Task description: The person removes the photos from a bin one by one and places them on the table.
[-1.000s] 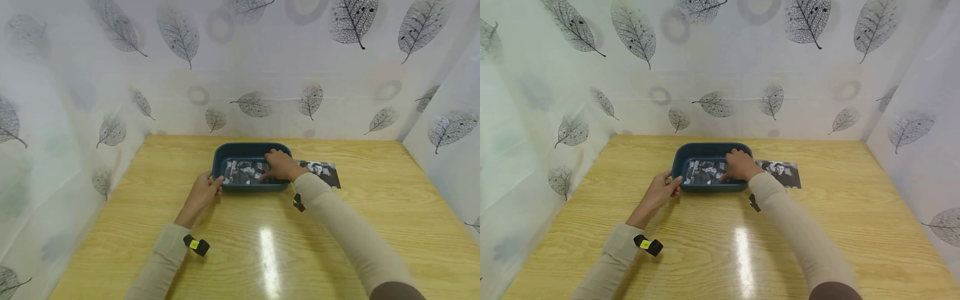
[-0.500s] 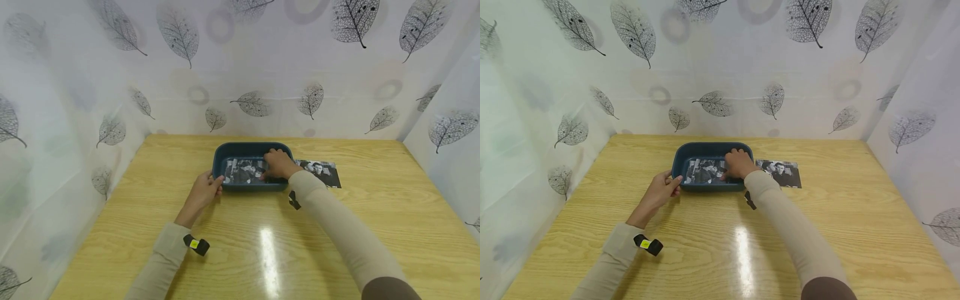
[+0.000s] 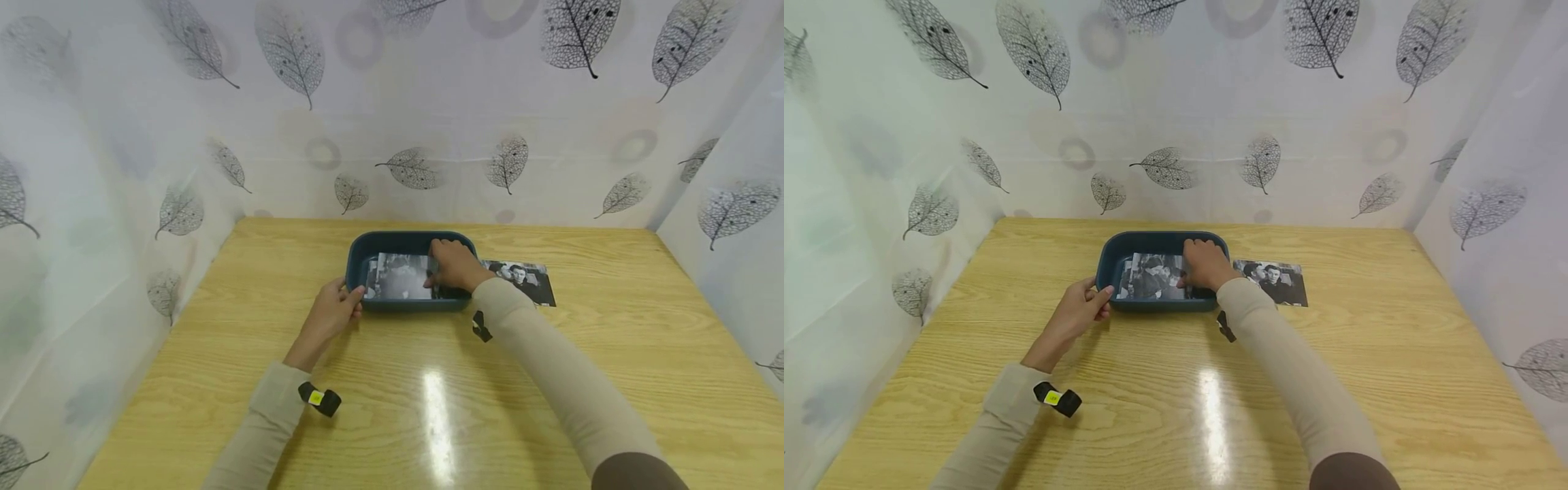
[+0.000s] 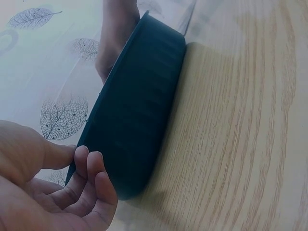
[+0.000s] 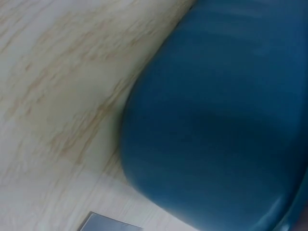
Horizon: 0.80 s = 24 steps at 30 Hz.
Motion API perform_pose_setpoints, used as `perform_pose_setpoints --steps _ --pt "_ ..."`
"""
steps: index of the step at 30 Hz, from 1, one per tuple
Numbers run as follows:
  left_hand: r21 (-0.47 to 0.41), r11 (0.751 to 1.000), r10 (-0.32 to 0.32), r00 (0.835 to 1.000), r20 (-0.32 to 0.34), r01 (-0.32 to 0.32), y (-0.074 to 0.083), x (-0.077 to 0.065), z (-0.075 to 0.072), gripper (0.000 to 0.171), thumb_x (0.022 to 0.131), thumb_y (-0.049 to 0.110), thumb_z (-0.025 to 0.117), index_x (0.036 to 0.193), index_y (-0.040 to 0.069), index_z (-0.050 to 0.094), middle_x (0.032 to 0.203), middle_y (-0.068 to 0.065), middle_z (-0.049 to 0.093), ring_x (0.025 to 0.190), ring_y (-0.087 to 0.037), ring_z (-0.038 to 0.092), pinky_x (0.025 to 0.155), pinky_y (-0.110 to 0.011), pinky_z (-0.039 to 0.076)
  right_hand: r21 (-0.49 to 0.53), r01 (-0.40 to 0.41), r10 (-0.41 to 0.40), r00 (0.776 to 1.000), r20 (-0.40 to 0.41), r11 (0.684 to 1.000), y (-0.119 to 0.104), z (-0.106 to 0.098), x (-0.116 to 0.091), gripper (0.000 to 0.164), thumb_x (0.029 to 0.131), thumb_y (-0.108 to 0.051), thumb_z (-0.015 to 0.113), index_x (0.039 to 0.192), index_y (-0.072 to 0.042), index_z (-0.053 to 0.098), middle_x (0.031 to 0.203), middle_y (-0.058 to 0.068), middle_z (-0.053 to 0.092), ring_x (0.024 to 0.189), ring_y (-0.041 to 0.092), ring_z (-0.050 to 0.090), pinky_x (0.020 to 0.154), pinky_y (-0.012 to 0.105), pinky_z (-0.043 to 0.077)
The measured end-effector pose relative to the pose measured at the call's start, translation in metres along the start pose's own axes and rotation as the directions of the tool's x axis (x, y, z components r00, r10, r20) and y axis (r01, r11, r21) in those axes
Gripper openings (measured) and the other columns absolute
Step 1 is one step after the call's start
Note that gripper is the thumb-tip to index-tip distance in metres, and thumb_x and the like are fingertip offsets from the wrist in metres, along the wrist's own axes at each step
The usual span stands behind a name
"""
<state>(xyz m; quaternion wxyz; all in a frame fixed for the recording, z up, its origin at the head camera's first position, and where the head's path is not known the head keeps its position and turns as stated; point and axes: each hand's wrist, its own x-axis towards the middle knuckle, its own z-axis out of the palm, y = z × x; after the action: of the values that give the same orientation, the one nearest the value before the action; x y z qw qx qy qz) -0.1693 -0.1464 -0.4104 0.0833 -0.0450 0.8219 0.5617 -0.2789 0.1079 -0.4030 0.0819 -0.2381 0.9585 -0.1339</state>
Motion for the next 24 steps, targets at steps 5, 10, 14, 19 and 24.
perform_pose_setpoints --steps 5,10,14,19,24 --pt "-0.008 1.0 0.003 1.0 0.004 -0.003 0.0 0.0 -0.001 0.061 0.108 0.02 0.053 0.155 -0.008 0.026 0.094 -0.021 0.066 0.083 -0.028 0.067 0.08 -0.038 0.059 0.095 -0.007 0.008 1.0 -0.008 0.995 0.001 -0.002 0.0 0.053 0.087 -0.022 0.084 0.123 0.004 0.055 0.119 0.023 0.058 0.105 0.038 0.058 0.09 0.051 0.05" --pt "-0.009 1.0 -0.002 1.0 0.002 0.002 -0.001 0.0 -0.002 0.063 0.108 0.019 0.053 0.156 -0.009 0.024 0.094 -0.021 0.066 0.083 -0.028 0.067 0.081 -0.039 0.059 0.146 0.007 -0.003 1.0 -0.024 0.989 0.003 -0.005 0.003 0.037 0.092 -0.005 0.073 0.123 0.006 0.056 0.12 0.024 0.059 0.107 0.038 0.059 0.089 0.05 0.052" --pt "0.008 1.0 0.003 1.0 -0.006 -0.003 0.002 0.0 -0.001 0.063 0.108 0.019 0.053 0.155 -0.009 0.024 0.093 -0.021 0.066 0.083 -0.029 0.068 0.08 -0.038 0.059 0.181 0.031 -0.021 0.998 -0.055 0.983 0.007 -0.008 0.005 0.031 0.092 0.001 0.068 0.12 0.006 0.059 0.117 0.024 0.061 0.105 0.037 0.06 0.089 0.049 0.052" --pt "0.007 1.0 0.01 1.0 0.0 -0.01 0.002 0.0 -0.001 0.062 0.108 0.019 0.053 0.155 -0.009 0.025 0.093 -0.021 0.066 0.084 -0.03 0.068 0.08 -0.038 0.059 0.31 0.07 -0.044 0.995 -0.089 0.948 0.012 -0.013 0.003 0.028 0.091 0.008 0.063 0.118 0.009 0.061 0.112 0.024 0.062 0.099 0.036 0.059 0.087 0.049 0.051" --pt "0.006 1.0 0.015 1.0 0.006 -0.015 0.0 0.001 -0.001 0.062 0.107 0.018 0.053 0.155 -0.01 0.025 0.093 -0.021 0.067 0.085 -0.032 0.068 0.08 -0.039 0.06 0.421 0.076 -0.034 0.994 -0.106 0.904 0.017 -0.018 -0.001 0.027 0.092 0.007 0.061 0.119 0.01 0.063 0.115 0.026 0.065 0.102 0.036 0.063 0.088 0.048 0.054"
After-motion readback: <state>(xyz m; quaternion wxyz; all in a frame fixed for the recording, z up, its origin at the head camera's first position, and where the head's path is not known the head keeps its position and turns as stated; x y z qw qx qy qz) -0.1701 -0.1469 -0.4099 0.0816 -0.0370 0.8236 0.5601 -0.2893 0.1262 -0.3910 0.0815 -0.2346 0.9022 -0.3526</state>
